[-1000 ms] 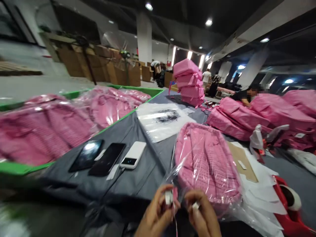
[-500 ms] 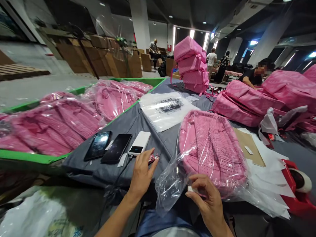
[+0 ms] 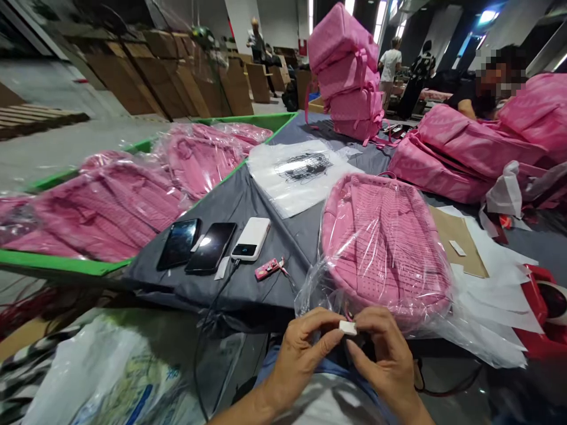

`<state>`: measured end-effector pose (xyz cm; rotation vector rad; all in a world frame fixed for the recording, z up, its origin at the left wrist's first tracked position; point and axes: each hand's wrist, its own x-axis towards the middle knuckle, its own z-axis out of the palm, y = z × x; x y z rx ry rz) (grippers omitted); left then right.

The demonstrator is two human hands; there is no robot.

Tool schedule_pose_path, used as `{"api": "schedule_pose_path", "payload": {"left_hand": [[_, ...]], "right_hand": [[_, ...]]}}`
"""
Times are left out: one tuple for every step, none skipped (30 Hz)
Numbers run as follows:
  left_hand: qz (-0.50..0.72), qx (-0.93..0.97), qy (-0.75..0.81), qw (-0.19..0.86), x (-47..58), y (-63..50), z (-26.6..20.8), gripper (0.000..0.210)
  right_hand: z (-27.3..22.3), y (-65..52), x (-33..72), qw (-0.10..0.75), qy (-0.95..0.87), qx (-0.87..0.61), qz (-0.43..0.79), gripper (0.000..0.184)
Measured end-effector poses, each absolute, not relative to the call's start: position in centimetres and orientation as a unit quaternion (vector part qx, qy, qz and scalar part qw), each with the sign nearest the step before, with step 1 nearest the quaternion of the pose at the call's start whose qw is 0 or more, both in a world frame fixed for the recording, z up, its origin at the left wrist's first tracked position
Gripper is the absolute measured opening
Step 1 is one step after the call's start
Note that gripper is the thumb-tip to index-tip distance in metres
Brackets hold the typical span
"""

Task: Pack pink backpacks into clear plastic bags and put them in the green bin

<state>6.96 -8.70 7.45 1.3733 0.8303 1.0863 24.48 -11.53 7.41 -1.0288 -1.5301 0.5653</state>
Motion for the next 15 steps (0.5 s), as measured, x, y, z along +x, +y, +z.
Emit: {"api": "schedule_pose_path", "payload": {"left_hand": [[0.469, 0.6, 0.348, 0.546, 6.8, -8.7, 7.5, 0.017], [0.475, 0.616, 0.343, 0.527, 6.8, -8.8, 7.5, 0.014], [0.479, 0.63, 0.336, 0.51, 6.7, -8.8, 7.5, 0.013], [0.482, 0.643, 0.329, 0.497, 6.7, -8.9, 7.5, 0.014], [0.483, 0.654, 0.323, 0.484, 6.6, -8.9, 7.4, 0.015], [0.483, 0.667, 0.318, 0.47, 6.6, -8.9, 7.4, 0.017], [0.48, 0.681, 0.314, 0.455, 6.6, -8.9, 7.3, 0.02], [0.475, 0.698, 0.309, 0.439, 6.6, -8.9, 7.2, 0.024], [0.469, 0.716, 0.303, 0.419, 6.5, -8.8, 7.0, 0.029], [0.463, 0.735, 0.296, 0.398, 6.5, -8.8, 6.8, 0.033], [0.46, 0.753, 0.284, 0.375, 6.4, -8.8, 6.6, 0.037], [0.461, 0.767, 0.273, 0.354, 6.3, -8.9, 6.4, 0.04], [0.463, 0.775, 0.269, 0.334, 6.3, -9.0, 6.1, 0.041], [0.468, 0.778, 0.275, 0.317, 6.3, -9.2, 5.9, 0.041], [0.473, 0.775, 0.289, 0.303, 6.3, -9.4, 5.7, 0.04]], "right_hand": [[7.3, -11.6, 24.5, 0.573, -0.635, -0.44, 0.274, 0.022], [7.2, -11.7, 24.6, 0.572, -0.622, -0.442, 0.302, 0.022], [7.1, -11.8, 24.5, 0.568, -0.614, -0.446, 0.32, 0.022], [7.1, -11.9, 24.5, 0.561, -0.61, -0.452, 0.328, 0.021], [7.1, -12.0, 24.5, 0.555, -0.611, -0.46, 0.328, 0.02], [7.2, -12.0, 24.4, 0.549, -0.613, -0.466, 0.324, 0.018], [7.2, -12.0, 24.4, 0.545, -0.615, -0.473, 0.319, 0.016], [7.3, -12.0, 24.5, 0.54, -0.616, -0.478, 0.317, 0.015], [7.4, -11.9, 24.5, 0.536, -0.618, -0.481, 0.315, 0.015], [7.5, -11.9, 24.6, 0.534, -0.621, -0.482, 0.312, 0.016], [7.4, -11.8, 24.6, 0.533, -0.624, -0.483, 0.306, 0.017], [7.3, -11.8, 24.5, 0.534, -0.626, -0.485, 0.296, 0.019], [7.1, -11.9, 24.4, 0.536, -0.627, -0.489, 0.282, 0.02], [6.6, -12.1, 24.1, 0.539, -0.628, -0.495, 0.264, 0.022], [6.0, -12.2, 23.7, 0.54, -0.625, -0.507, 0.245, 0.023]]}}
